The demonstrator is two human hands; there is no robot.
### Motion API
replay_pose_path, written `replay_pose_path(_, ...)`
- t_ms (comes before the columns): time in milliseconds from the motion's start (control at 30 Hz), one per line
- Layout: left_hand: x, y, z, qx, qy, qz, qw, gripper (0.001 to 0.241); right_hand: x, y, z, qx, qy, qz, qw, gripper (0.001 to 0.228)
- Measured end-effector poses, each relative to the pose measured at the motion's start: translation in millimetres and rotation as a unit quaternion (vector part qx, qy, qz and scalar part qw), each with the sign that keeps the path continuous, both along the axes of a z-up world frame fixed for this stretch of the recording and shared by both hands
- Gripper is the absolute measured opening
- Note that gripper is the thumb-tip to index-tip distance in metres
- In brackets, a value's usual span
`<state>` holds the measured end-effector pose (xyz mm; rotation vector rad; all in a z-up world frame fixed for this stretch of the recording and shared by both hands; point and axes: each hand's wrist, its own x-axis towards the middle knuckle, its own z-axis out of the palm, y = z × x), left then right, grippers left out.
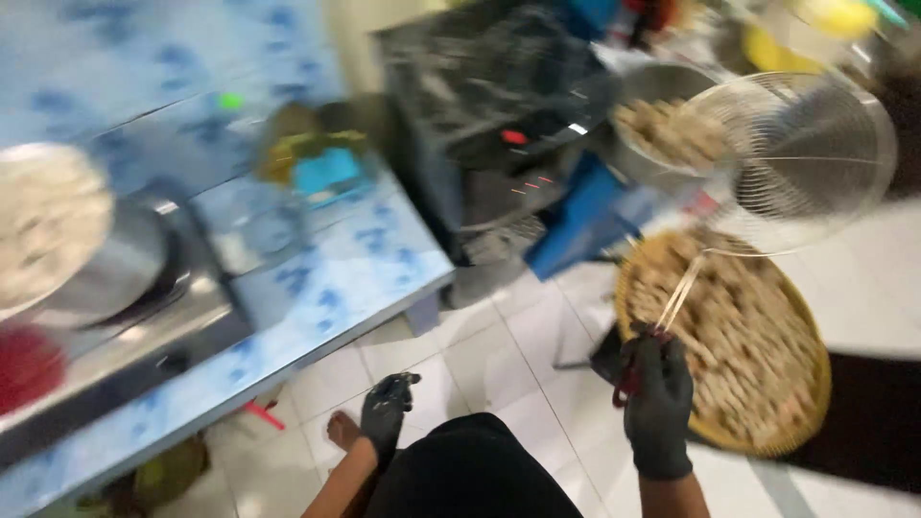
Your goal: Scooping cooked meatballs from a pot of water using a wire skimmer and placing them into a large tray.
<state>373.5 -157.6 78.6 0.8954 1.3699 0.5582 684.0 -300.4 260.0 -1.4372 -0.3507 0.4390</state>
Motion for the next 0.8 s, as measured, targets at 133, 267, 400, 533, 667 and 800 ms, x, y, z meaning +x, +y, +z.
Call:
replay_pose_path(133,-60.2,17.0,-30.7,0.035,-0.033,0.054,0.997,0.022,-98.7,84.4,40.9,-0.046,-0.013,0.174,0.984,0.024)
replay_pose_path(267,-126.3,45.0,15.7,-0.006,-0.025,0.063,0.998,0.026,-177.3,161.4,56.1,-0.1,-0.085,0.344,0.93,0.032)
replay_pose_path(400,-193.7,80.1,25.3,-0.061,-0.043,0.141,0.987,0.028,-258.6,237.8,74.8,-0.174,-0.08,0.456,0.869,0.042)
replay_pose_path(533,-274.7,114.2,-31.7,-0.024,-0.021,0.159,0.987,0.028,-340.2,302.1,75.3,-0.205,-0.129,0.535,0.809,0.034)
replay_pose_path(667,-347.4,127.8,-79.5,0.406,0.246,-0.112,0.873,0.055,-408.2,341.8,74.1,-0.231,-0.136,0.564,0.781,0.033)
replay_pose_path(800,-360.3,137.2,23.0,-0.015,-0.002,0.22,0.975,0.03,-457.2,365.7,64.6,-0.201,-0.181,0.598,0.754,0.027)
